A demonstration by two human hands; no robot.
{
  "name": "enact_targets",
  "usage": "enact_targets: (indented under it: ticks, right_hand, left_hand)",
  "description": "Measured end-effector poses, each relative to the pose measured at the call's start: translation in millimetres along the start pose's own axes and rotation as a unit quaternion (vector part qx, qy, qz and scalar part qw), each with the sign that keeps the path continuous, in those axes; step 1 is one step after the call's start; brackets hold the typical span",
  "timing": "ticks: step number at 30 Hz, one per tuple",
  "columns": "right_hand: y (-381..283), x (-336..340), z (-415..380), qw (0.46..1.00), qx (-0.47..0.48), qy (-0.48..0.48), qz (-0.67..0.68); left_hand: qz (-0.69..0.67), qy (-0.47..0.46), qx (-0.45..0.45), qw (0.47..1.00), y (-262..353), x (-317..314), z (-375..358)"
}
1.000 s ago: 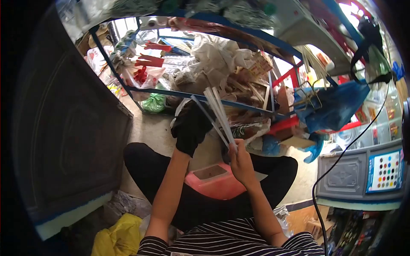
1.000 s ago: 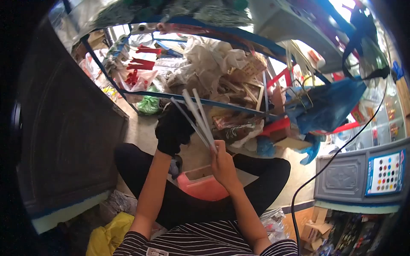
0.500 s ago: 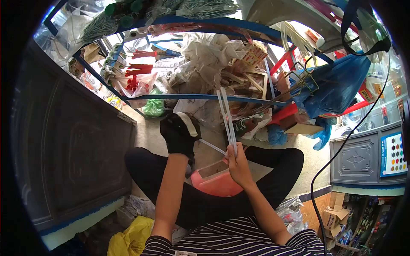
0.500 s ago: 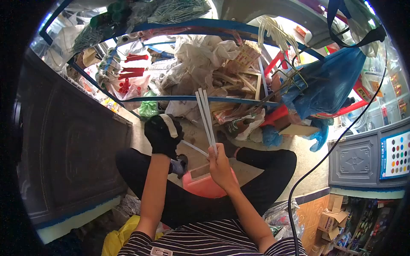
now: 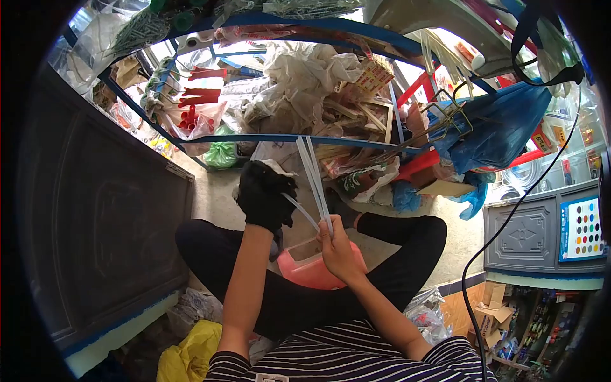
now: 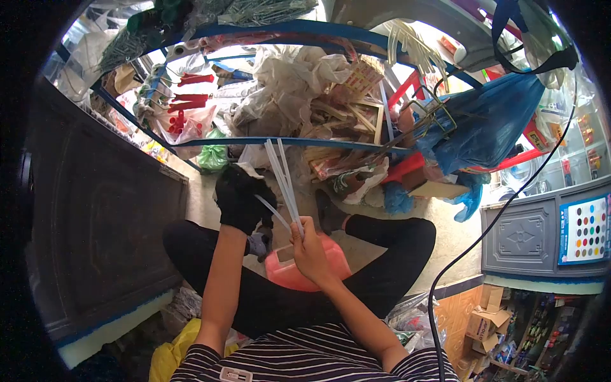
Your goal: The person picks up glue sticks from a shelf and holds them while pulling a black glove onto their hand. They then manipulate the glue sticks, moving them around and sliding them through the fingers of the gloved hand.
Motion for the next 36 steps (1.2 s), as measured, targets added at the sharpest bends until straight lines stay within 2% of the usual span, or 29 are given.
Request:
enact_targets:
  ticks: [5, 8, 10, 12, 13, 15, 19, 21, 22, 23, 29, 30, 31, 33, 36]
  right_hand:
    - [9, 0, -1, 0.999, 0.009, 0.007, -0.038]
    - [13, 3, -1, 0.998, 0.015, 0.023, -0.055]
    - [14, 5, -1, 0.998, 0.01, 0.029, -0.052]
    - [14, 8, 1, 0.999, 0.0, 0.029, -0.042]
    - [12, 9, 1, 0.999, 0.008, 0.029, -0.046]
    - [6, 9, 1, 0.998, 0.024, 0.029, -0.053]
    - [4, 11, 2, 0.998, 0.017, 0.018, -0.054]
    - [5, 14, 3, 0.998, 0.022, 0.019, -0.057]
    - [4, 14, 3, 0.998, 0.024, 0.021, -0.055]
    - [2, 14, 3, 0.998, 0.026, 0.024, -0.053]
    - [1, 19, 5, 0.998, -0.004, 0.027, -0.064]
    - [2, 20, 5, 0.998, -0.006, 0.023, -0.061]
    - [0, 21, 5, 0.998, 0.006, 0.027, -0.06]
    - [-4, 23, 4, 0.997, 0.03, 0.036, -0.058]
    - [1, 25, 5, 0.997, 0.027, 0.055, -0.046]
  left_hand:
    - [0.08, 0.02, -0.015, 0.996, 3, -2, -4]
    - [0.122, -0.033, -0.042, 0.991, 4, 6, -6]
    - [0.072, -0.127, -0.021, 0.989, -1, 6, 1]
    - [0.259, -0.164, -0.127, 0.943, 3, 0, -1]
    - [0.456, -0.144, -0.235, 0.846, 18, -26, -16]
    - [0.588, -0.112, -0.296, 0.744, 23, -41, -25]
    - [0.417, -0.088, -0.149, 0.892, 15, -17, -16]
    - [0.234, -0.1, -0.072, 0.964, 8, -6, -8]
    - [0.094, -0.117, -0.032, 0.988, 4, -4, 0]
    - [-0.048, -0.131, 0.01, 0.99, -1, -2, 5]
    - [-0.121, -0.171, 0.003, 0.978, 1, -4, 14]
    - [0.147, -0.157, -0.13, 0.968, 11, -3, 12]
    - [0.401, -0.129, -0.253, 0.871, 19, -7, 5]
    - [0.614, -0.094, -0.344, 0.704, 20, -13, -2]
    - [0.595, -0.109, -0.32, 0.729, 9, -8, 5]
Point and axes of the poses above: each hand's wrist, its own z-axis towards the middle knuckle, its own x-axis out of the back of the hand, y = z × x, the point moved 6 cm from there along z, towards the middle knuckle, and after that the axes turned 11 degrees about z, right-handed, at the moved point
